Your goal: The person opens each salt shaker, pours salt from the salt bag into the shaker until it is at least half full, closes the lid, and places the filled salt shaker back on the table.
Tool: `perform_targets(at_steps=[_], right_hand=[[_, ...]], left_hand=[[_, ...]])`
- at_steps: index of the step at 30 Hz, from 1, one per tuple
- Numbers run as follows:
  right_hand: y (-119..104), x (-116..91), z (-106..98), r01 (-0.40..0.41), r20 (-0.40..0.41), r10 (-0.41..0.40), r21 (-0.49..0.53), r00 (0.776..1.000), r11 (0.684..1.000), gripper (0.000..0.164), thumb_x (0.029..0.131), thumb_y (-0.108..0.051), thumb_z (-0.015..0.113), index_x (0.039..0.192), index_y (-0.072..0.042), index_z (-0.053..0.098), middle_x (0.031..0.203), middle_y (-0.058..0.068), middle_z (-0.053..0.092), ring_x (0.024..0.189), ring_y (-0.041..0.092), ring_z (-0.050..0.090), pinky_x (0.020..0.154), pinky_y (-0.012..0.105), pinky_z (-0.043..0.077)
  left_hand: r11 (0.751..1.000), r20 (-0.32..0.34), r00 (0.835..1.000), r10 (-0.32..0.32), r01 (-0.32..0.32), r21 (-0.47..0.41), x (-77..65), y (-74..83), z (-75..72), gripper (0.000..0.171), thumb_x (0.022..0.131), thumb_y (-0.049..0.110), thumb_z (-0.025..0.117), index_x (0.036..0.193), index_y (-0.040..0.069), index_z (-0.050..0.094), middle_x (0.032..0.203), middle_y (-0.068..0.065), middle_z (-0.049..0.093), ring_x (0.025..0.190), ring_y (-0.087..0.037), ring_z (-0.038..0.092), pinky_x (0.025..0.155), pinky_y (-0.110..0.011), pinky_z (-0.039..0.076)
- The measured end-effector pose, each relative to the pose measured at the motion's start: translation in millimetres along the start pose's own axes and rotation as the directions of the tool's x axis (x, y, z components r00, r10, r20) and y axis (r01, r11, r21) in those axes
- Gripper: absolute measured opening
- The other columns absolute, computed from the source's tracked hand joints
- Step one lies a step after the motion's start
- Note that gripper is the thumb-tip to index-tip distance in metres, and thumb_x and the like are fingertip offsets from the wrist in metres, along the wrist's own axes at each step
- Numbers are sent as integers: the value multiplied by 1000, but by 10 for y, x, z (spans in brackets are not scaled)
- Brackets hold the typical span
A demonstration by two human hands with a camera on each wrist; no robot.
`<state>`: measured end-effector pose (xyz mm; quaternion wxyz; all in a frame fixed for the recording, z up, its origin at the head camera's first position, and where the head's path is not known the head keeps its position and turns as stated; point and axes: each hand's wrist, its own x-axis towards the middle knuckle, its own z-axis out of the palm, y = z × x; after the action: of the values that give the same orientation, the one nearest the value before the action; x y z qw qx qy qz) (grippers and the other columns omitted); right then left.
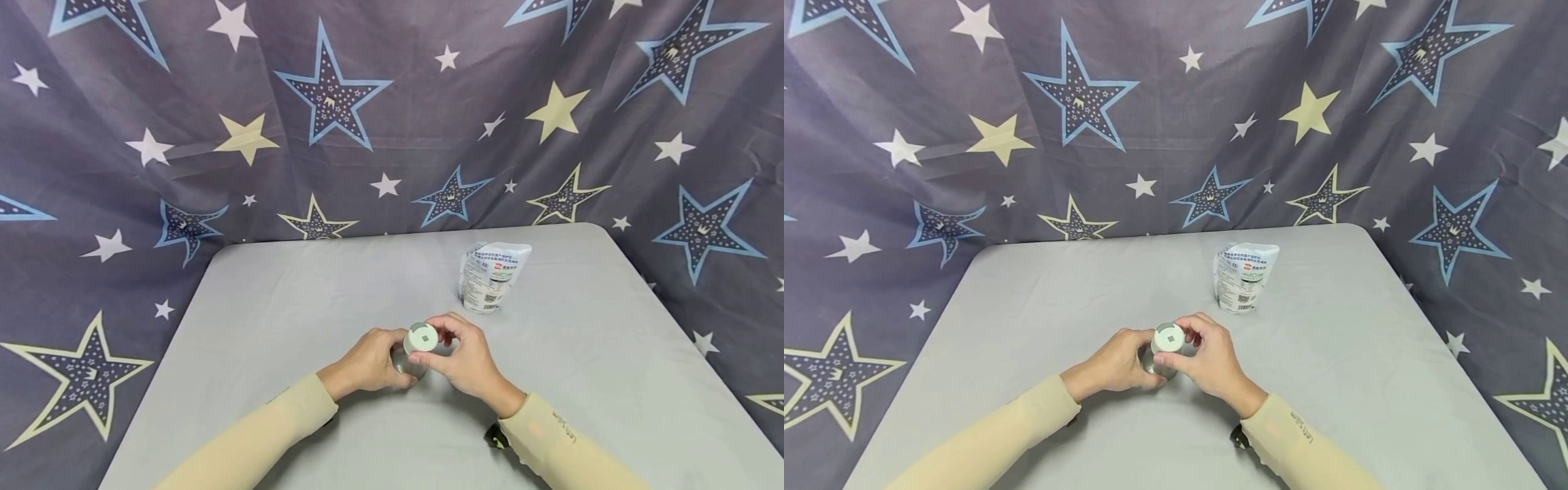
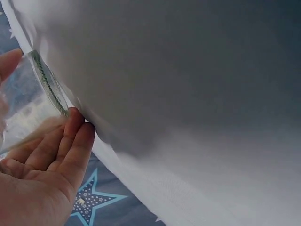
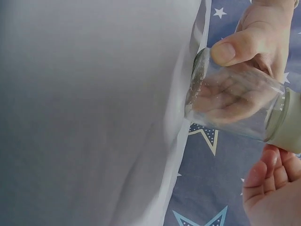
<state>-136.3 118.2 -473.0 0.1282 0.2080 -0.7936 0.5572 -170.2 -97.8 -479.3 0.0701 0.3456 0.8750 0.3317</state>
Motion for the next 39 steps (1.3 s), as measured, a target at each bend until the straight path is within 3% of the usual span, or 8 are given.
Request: perform_targets(at_steps=[5, 14, 22, 24, 31, 35, 39], right_hand=[[13, 8, -12, 59, 30, -59, 14, 998, 998, 45, 74, -19, 94, 113, -13, 73, 102, -2, 70, 84, 16, 58, 70, 38, 49], [-32, 24, -54, 74, 109, -78, 43, 991, 996, 48, 76, -3, 89, 120, -6, 70, 110, 5, 70, 91, 21, 59, 75, 46, 50], [-315, 74, -136, 83, 160, -92, 66, 983, 994, 48, 76, 10, 83, 120, 8, 65, 113, 19, 68, 91, 26, 59, 75, 52, 50], [-331, 79, -142, 83, 163, -93, 66, 982, 994, 48, 77, 9, 83, 121, 8, 65, 114, 19, 67, 92, 23, 58, 75, 50, 50], [56, 53, -85, 67, 153, -77, 66, 985, 996, 60, 75, -1, 89, 130, 0, 65, 120, 12, 68, 96, 21, 59, 77, 47, 51], [50, 25, -79, 4, 106, -13, 77, 994, 997, 65, 70, -8, 95, 128, -4, 65, 111, 8, 69, 94, 23, 59, 79, 43, 51], [24, -5, -59, -71, 46, 67, 89, 997, 994, 59, 68, -18, 98, 118, -11, 67, 98, 3, 67, 87, 27, 58, 76, 36, 48]], left_hand=[[1000, 4, 1000, -7, 7, 7, 6, -2, -1, 46, 70, 29, 93, 110, 20, 71, 94, 14, 70, 82, -7, 65, 71, -23, 52], [1000, 9, 1000, -11, 11, 21, 9, -16, 4, 50, 70, 30, 94, 112, 15, 71, 96, 9, 73, 83, -5, 65, 72, -22, 53], [1000, 13, 1000, -16, 15, 14, 18, -25, 4, 48, 70, 30, 94, 109, 14, 72, 94, 7, 73, 81, -5, 65, 71, -22, 53], [1000, 14, 1000, -20, 20, 16, 19, -25, 4, 48, 70, 31, 94, 109, 15, 72, 93, 7, 73, 81, -6, 65, 71, -22, 53], [1000, 12, 1000, -21, 21, 15, 21, -16, 1, 44, 69, 30, 93, 104, 15, 71, 89, 7, 72, 77, -6, 64, 67, -22, 52], [1000, 6, 1000, -17, 17, 18, 19, -17, 3, 43, 68, 30, 94, 102, 16, 71, 87, 10, 70, 75, -4, 62, 66, -22, 52], [1000, 14, 1000, -24, 24, 10, 20, -16, 5, 43, 68, 30, 94, 101, 17, 71, 86, 13, 69, 73, -3, 61, 65, -22, 51]])
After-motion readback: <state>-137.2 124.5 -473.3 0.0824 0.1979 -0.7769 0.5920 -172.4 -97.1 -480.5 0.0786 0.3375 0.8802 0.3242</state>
